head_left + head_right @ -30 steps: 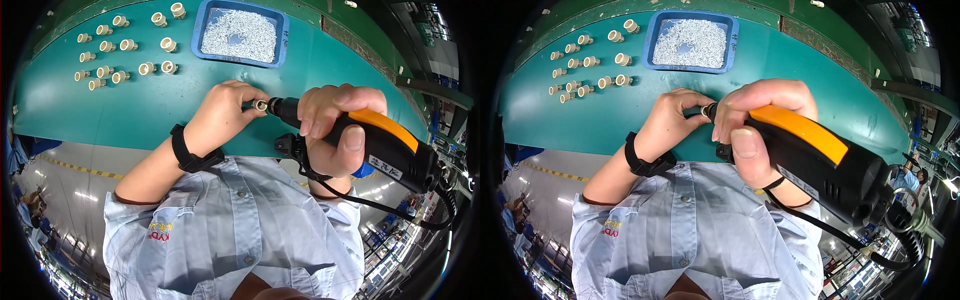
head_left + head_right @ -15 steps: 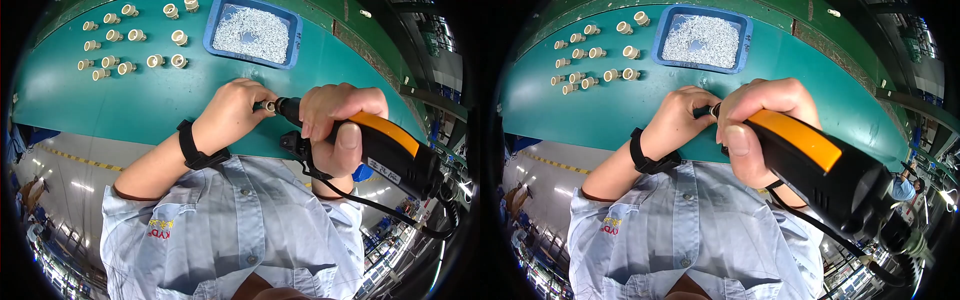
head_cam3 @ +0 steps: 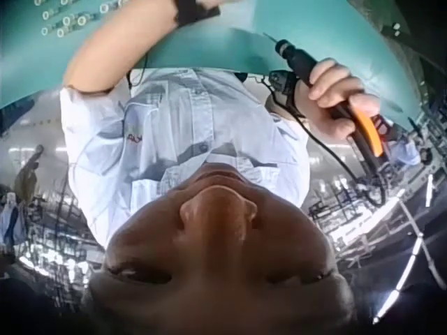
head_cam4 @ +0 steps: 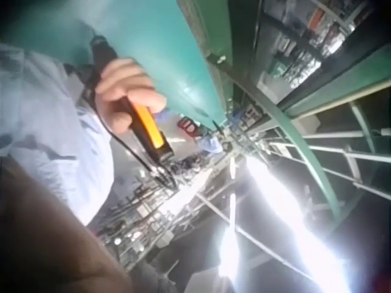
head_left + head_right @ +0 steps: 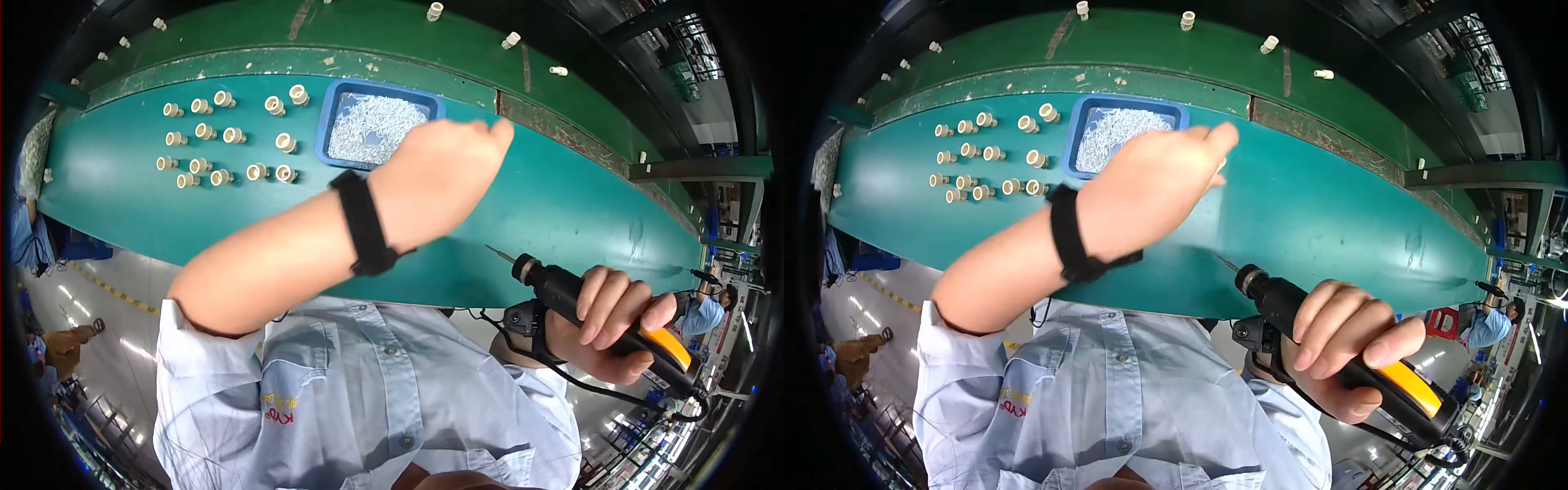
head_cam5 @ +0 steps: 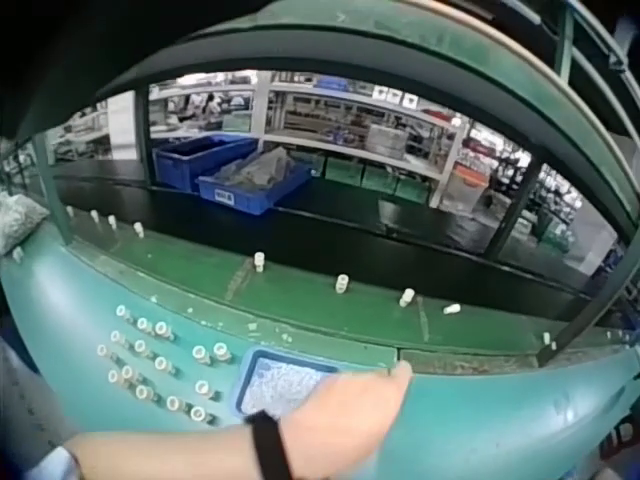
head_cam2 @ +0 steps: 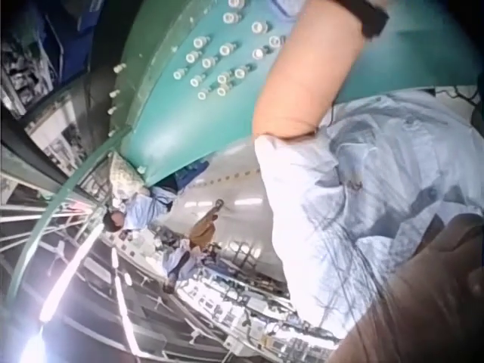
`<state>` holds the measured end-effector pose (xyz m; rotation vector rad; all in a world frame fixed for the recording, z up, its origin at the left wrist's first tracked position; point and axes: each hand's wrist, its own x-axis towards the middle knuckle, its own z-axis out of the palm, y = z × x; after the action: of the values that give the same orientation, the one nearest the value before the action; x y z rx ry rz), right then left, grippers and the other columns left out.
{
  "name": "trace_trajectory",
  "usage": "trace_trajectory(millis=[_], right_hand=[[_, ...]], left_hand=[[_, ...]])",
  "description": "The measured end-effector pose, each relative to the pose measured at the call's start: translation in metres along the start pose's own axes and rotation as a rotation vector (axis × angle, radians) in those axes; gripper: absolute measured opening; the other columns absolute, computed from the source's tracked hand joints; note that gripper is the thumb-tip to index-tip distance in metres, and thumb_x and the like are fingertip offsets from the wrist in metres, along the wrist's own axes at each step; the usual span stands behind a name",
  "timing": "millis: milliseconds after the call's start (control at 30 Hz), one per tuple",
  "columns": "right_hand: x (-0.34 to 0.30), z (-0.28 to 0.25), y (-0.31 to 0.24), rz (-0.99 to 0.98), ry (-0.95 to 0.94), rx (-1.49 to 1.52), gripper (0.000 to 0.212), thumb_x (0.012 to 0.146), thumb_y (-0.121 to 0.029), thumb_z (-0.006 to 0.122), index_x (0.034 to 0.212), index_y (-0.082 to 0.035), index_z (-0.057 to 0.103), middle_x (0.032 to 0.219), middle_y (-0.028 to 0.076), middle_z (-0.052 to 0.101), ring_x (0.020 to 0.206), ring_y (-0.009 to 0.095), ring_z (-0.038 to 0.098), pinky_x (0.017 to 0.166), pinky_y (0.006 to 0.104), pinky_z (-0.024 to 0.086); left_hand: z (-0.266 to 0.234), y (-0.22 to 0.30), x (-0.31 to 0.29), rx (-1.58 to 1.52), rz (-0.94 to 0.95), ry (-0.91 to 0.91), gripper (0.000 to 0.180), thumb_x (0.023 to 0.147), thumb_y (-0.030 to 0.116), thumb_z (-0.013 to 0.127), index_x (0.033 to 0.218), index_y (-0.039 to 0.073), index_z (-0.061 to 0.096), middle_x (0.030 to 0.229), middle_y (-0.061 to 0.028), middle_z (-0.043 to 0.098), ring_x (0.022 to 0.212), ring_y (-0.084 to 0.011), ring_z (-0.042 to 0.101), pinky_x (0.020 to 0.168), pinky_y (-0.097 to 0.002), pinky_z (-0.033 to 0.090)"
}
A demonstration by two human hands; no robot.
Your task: The person picks up white plastic components, inserts small metal pins from a blue tray into them, and uses a power screwdriver to drive the pins in. This process is repeated for multiple components, which are then placed back on the green work surface.
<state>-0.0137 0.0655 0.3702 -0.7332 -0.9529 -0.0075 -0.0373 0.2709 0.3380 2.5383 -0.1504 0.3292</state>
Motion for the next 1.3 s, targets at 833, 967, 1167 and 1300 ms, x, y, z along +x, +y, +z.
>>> trace_trajectory(millis=[833,967,1167,1300], right_hand=[[-0.078,-0.065,-0.043,0.243,0.343,-0.515,0.033,0.087,-0.028,0.068,0.099,-0.004,0.049,0.057,0.001,0.048,0.046,0.013,0.047,0.047,0.0261,0.039],[-0.075,-0.066,-0.030,0.242,0.338,-0.480,0.036,0.088,-0.032,0.069,0.098,-0.004,0.049,0.056,0.001,0.048,0.045,0.013,0.047,0.046,0.0252,0.038],[-0.051,-0.056,-0.003,0.238,0.237,-0.405,0.042,0.086,-0.038,0.071,0.097,-0.004,0.049,0.055,0.001,0.050,0.044,0.015,0.049,0.046,0.0255,0.041],[-0.038,-0.045,0.011,0.263,0.097,-0.320,0.034,0.090,-0.034,0.063,0.100,-0.004,0.049,0.057,-0.001,0.044,0.048,0.012,0.044,0.050,0.0264,0.037]], left_hand=[[0.096,-0.061,0.239,0.151,-0.062,0.015,0.013,0.079,0.002,0.056,0.080,0.001,0.069,0.085,-0.0234,0.067,0.085,-0.0386,0.067,0.076,-0.0445,0.055],[0.067,0.030,0.138,-0.072,0.183,-0.030,0.007,0.074,-0.001,0.056,0.075,-0.005,0.061,0.081,-0.0233,0.063,0.081,-0.0383,0.065,0.072,-0.0437,0.055],[0.030,0.027,-0.043,0.043,0.061,-0.225,0.009,0.076,0.003,0.056,0.084,0.001,0.057,0.088,-0.0138,0.059,0.086,-0.0316,0.061,0.075,-0.0396,0.053],[0.022,-0.013,-0.085,0.150,-0.101,-0.278,0.014,0.078,0.003,0.055,0.090,0.001,0.060,0.087,-0.0126,0.058,0.085,-0.0313,0.061,0.076,-0.0391,0.052]])
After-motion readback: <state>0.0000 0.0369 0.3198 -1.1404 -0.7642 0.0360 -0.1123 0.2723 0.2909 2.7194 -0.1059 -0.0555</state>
